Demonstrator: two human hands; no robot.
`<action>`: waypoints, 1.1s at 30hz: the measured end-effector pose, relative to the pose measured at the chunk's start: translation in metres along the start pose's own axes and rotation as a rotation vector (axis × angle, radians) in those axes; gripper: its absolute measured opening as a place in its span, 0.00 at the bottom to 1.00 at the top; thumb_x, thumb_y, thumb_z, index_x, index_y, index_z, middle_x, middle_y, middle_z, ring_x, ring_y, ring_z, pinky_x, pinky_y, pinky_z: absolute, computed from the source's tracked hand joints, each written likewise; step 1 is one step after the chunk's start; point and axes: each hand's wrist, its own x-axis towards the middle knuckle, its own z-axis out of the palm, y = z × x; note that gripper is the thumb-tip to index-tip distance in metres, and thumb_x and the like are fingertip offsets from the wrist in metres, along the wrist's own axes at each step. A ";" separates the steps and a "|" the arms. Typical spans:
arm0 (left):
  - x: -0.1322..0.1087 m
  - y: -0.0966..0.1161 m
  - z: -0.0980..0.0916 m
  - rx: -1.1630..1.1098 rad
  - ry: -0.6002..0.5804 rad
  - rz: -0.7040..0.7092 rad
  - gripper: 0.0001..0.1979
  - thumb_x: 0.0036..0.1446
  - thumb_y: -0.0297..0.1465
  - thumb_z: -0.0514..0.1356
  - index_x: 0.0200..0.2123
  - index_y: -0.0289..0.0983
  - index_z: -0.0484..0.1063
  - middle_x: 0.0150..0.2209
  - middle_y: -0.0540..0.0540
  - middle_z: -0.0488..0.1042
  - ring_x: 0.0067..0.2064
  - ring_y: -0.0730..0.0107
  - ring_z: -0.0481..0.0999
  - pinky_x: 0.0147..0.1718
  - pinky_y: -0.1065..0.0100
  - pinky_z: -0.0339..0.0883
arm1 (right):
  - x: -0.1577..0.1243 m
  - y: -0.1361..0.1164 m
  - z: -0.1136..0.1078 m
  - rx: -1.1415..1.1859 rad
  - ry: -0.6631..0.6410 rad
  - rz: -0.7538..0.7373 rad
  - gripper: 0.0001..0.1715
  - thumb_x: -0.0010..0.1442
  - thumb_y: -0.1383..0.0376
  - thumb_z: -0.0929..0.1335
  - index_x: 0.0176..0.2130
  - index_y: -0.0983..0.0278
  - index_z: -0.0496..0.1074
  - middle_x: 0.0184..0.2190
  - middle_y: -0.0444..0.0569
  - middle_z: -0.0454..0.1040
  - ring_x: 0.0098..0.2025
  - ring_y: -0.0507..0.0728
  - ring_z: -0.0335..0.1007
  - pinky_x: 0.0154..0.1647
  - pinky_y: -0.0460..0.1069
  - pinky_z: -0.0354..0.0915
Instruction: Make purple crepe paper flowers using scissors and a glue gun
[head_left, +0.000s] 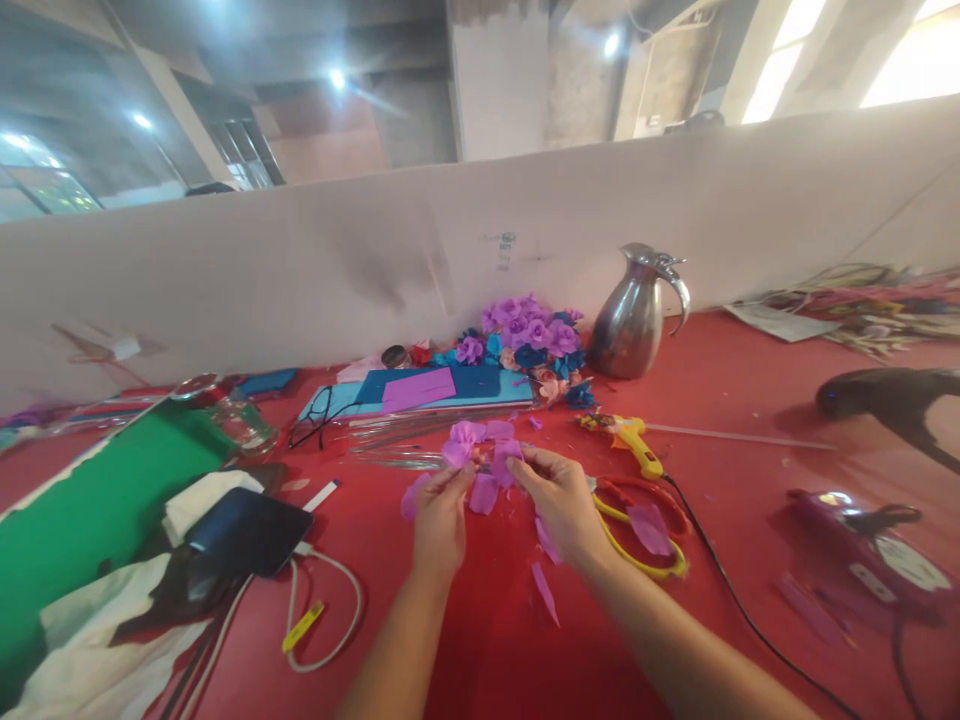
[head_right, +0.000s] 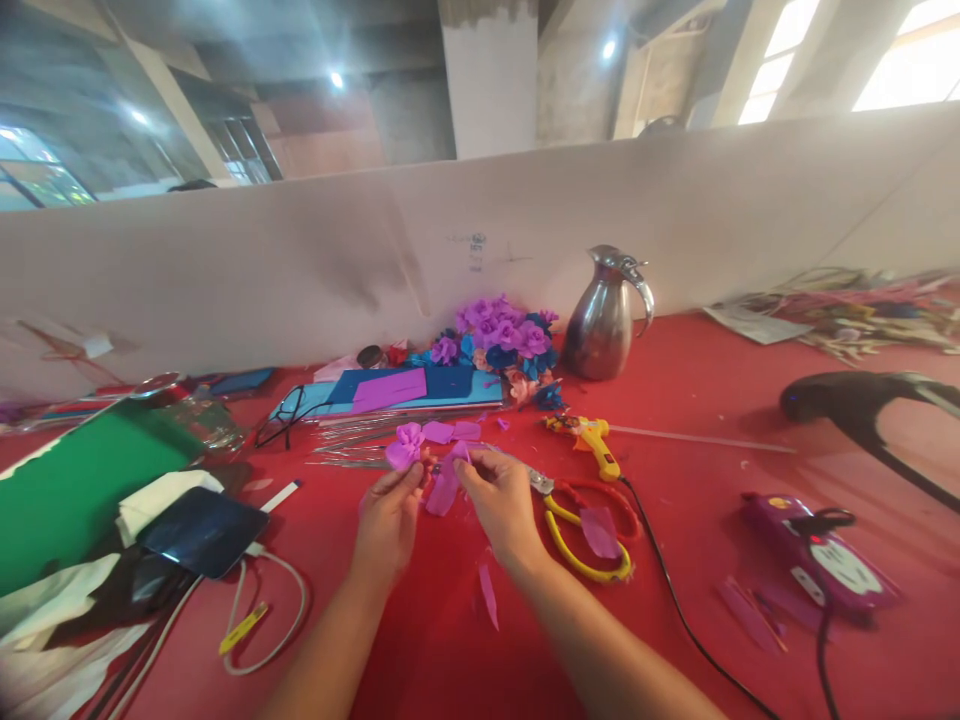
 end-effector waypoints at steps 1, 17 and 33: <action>-0.001 0.000 0.001 0.033 -0.014 0.022 0.09 0.38 0.32 0.73 0.27 0.38 0.82 0.32 0.46 0.82 0.40 0.64 0.79 0.48 0.62 0.67 | 0.000 0.001 0.000 -0.022 -0.002 -0.009 0.15 0.51 0.55 0.71 0.24 0.65 0.75 0.20 0.42 0.66 0.25 0.50 0.55 0.28 0.47 0.53; -0.011 -0.004 0.005 0.448 -0.007 0.260 0.09 0.43 0.35 0.67 0.17 0.37 0.77 0.17 0.53 0.66 0.25 0.72 0.62 0.26 0.70 0.61 | -0.012 0.004 0.010 0.068 -0.046 0.006 0.21 0.56 0.52 0.68 0.24 0.65 0.77 0.20 0.46 0.71 0.25 0.52 0.63 0.31 0.47 0.61; -0.018 0.007 0.010 0.554 -0.005 0.375 0.12 0.45 0.32 0.65 0.13 0.38 0.75 0.17 0.51 0.67 0.25 0.69 0.64 0.27 0.70 0.61 | -0.020 0.003 0.011 -0.060 -0.098 -0.142 0.14 0.58 0.63 0.64 0.23 0.64 0.70 0.25 0.43 0.66 0.30 0.52 0.62 0.34 0.46 0.57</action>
